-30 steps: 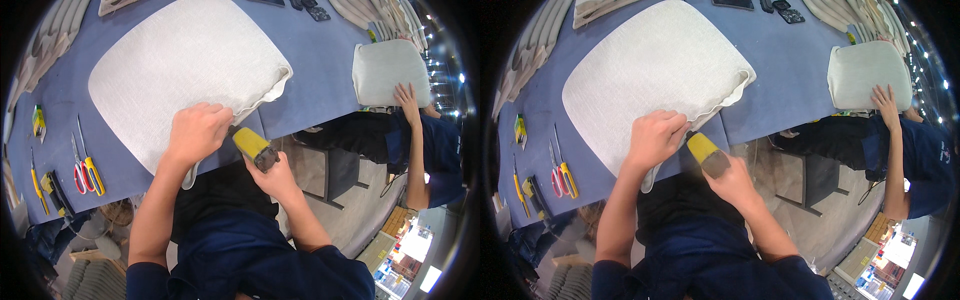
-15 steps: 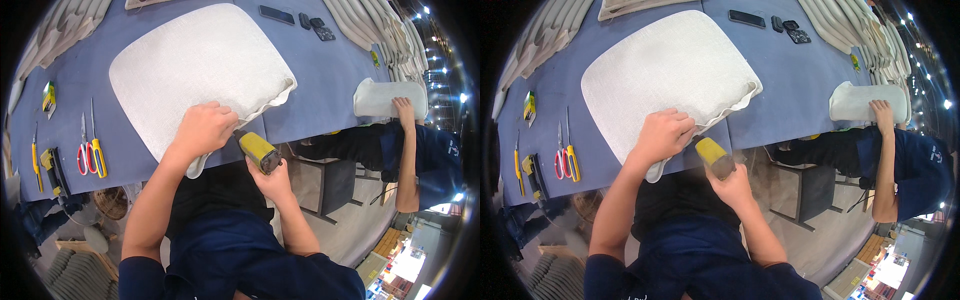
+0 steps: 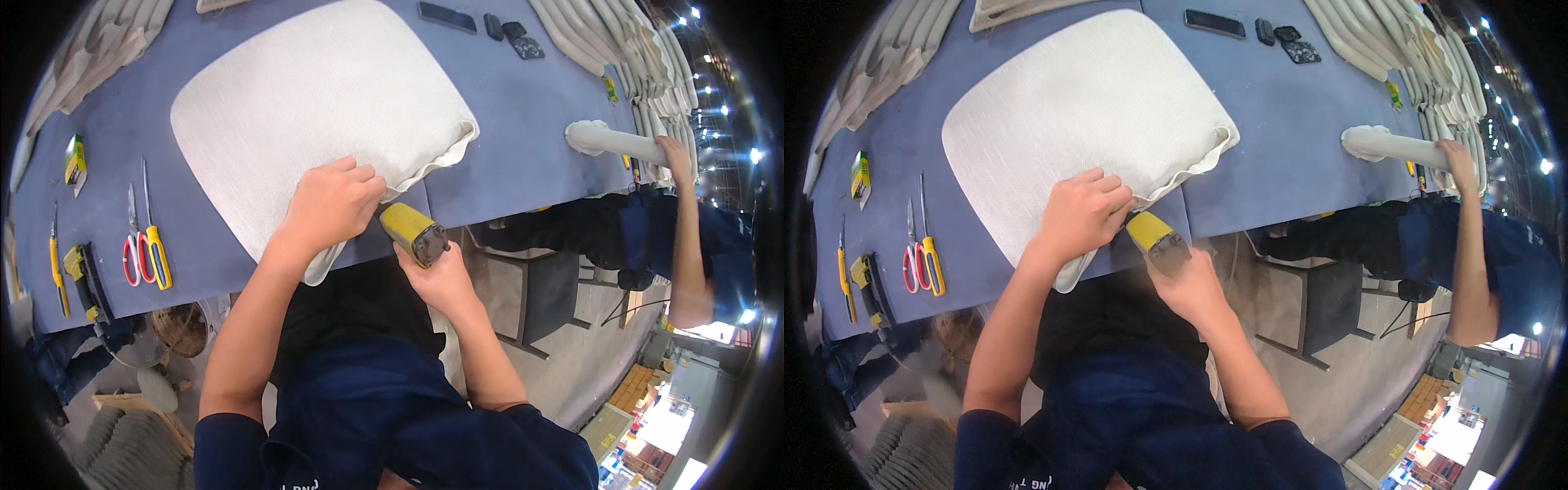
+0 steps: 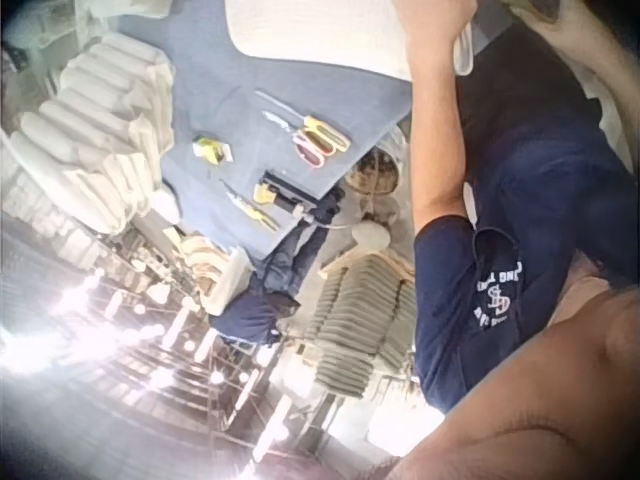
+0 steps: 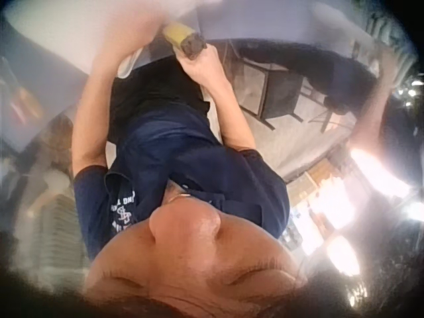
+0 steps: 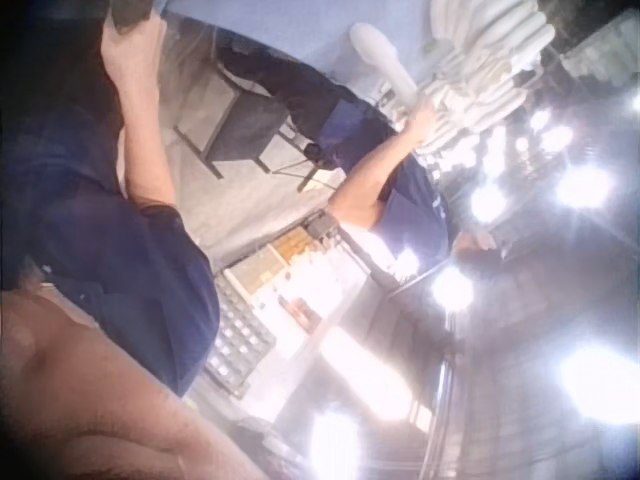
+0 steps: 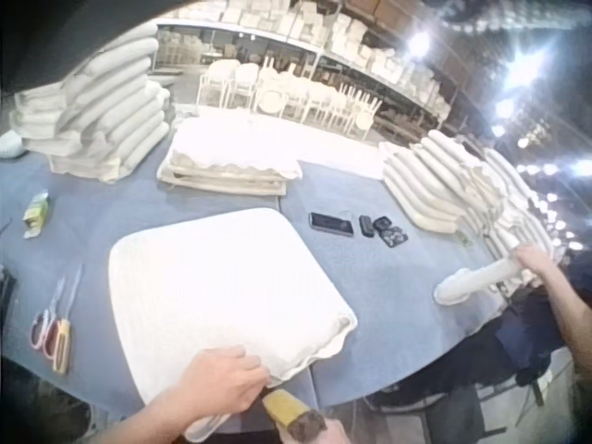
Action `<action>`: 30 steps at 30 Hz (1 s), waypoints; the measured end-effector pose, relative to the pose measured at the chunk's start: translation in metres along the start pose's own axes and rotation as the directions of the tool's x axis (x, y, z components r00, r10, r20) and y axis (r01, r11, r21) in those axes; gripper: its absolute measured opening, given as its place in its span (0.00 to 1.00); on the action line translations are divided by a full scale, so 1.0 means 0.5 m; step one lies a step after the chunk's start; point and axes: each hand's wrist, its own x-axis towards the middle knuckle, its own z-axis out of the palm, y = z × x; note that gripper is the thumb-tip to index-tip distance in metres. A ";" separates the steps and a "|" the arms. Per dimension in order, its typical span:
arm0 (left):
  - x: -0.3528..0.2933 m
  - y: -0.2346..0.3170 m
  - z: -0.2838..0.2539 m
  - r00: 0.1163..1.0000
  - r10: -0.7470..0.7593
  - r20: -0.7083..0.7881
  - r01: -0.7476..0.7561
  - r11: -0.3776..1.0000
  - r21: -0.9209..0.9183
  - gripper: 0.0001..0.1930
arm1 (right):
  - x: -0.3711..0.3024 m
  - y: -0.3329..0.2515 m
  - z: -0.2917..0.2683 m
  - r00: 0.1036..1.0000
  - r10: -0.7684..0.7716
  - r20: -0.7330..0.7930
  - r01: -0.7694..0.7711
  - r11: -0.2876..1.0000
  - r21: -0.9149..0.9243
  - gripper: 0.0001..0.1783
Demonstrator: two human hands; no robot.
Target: The person covers a foam cushion with white fabric, folds the edges, and secures the fabric using a staple gun. The person then uses a screwdriver to remove staples from the finished cushion. The completed cushion is placed on a stack of similar cushions.
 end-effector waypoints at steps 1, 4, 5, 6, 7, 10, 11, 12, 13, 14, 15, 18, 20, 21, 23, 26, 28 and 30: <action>0.004 0.002 -0.013 1.000 0.014 0.012 -0.014 1.000 -0.009 0.08 | -0.004 -0.003 0.002 1.000 -0.021 -0.024 0.022 0.999 0.040 0.12; 0.001 0.012 -0.043 0.998 0.046 0.040 -0.045 0.999 -0.021 0.09 | -0.019 0.006 0.007 0.995 -0.065 -0.071 0.071 0.993 0.092 0.14; 0.003 0.012 -0.050 0.997 0.060 0.042 -0.059 0.998 -0.015 0.09 | -0.022 0.007 0.008 0.994 -0.075 -0.082 0.083 0.992 0.098 0.14; -0.005 0.014 -0.050 0.997 0.062 0.049 -0.062 0.998 -0.016 0.09 | -0.028 0.009 0.007 0.996 -0.071 -0.062 0.076 0.994 0.083 0.15; -0.010 0.011 -0.047 0.998 0.045 0.046 -0.044 0.999 -0.020 0.09 | -0.033 0.011 0.006 0.997 -0.066 -0.043 0.068 0.995 0.067 0.15; -0.016 0.001 -0.034 0.999 0.005 0.035 -0.003 0.999 -0.042 0.09 | -0.043 0.018 0.013 0.999 -0.044 -0.029 0.047 0.995 0.090 0.16; -0.016 0.001 -0.031 1.000 -0.009 0.027 0.011 0.999 -0.053 0.09 | -0.043 0.020 0.016 0.999 -0.036 -0.032 0.040 0.993 0.109 0.16; -0.017 0.000 -0.029 0.999 -0.022 0.025 0.023 0.998 -0.060 0.09 | -0.044 0.023 0.017 0.999 -0.035 -0.023 0.037 0.994 0.104 0.16; -0.018 0.000 -0.028 0.999 -0.031 0.021 0.032 0.997 -0.065 0.09 | -0.043 0.025 0.017 0.999 -0.033 -0.016 0.034 0.994 0.099 0.16; -0.019 0.001 -0.028 0.999 -0.039 0.017 0.040 0.997 -0.070 0.09 | -0.041 0.027 0.018 0.999 -0.031 -0.008 0.032 0.995 0.094 0.16; -0.021 0.000 -0.029 0.999 -0.045 0.018 0.046 0.996 -0.072 0.10 | -0.039 0.030 0.024 0.998 -0.056 -0.042 0.060 0.992 0.110 0.14; -0.019 0.001 -0.028 0.999 -0.046 0.013 0.046 0.997 -0.061 0.10 | -0.035 0.036 0.037 0.989 -0.109 -0.103 0.121 0.986 0.118 0.12; -0.021 0.003 -0.028 0.999 -0.050 0.005 0.050 0.996 -0.073 0.10 | -0.036 0.032 0.031 0.989 -0.121 -0.083 0.128 0.989 0.078 0.11; -0.021 0.003 -0.026 0.999 -0.052 0.000 0.052 0.995 -0.080 0.10 | -0.036 0.026 0.029 0.990 -0.114 -0.079 0.120 0.990 0.074 0.11; -0.022 0.003 -0.024 0.999 -0.051 0.004 0.051 0.996 -0.070 0.10 | -0.036 0.014 0.027 0.993 -0.098 -0.070 0.102 0.992 0.067 0.11; -0.019 0.000 -0.013 0.999 -0.034 0.015 0.035 0.998 -0.048 0.10 | -0.021 0.026 0.031 0.987 -0.154 -0.038 0.153 0.988 -0.007 0.11; -0.014 0.002 -0.021 0.999 -0.031 0.029 0.032 0.999 -0.039 0.10 | -0.017 0.029 0.029 0.995 -0.095 -0.018 0.095 0.995 0.031 0.11; -0.012 0.004 -0.033 0.998 -0.041 0.051 0.044 0.998 -0.051 0.10 | -0.015 0.026 0.028 0.996 -0.088 -0.030 0.090 0.994 0.069 0.11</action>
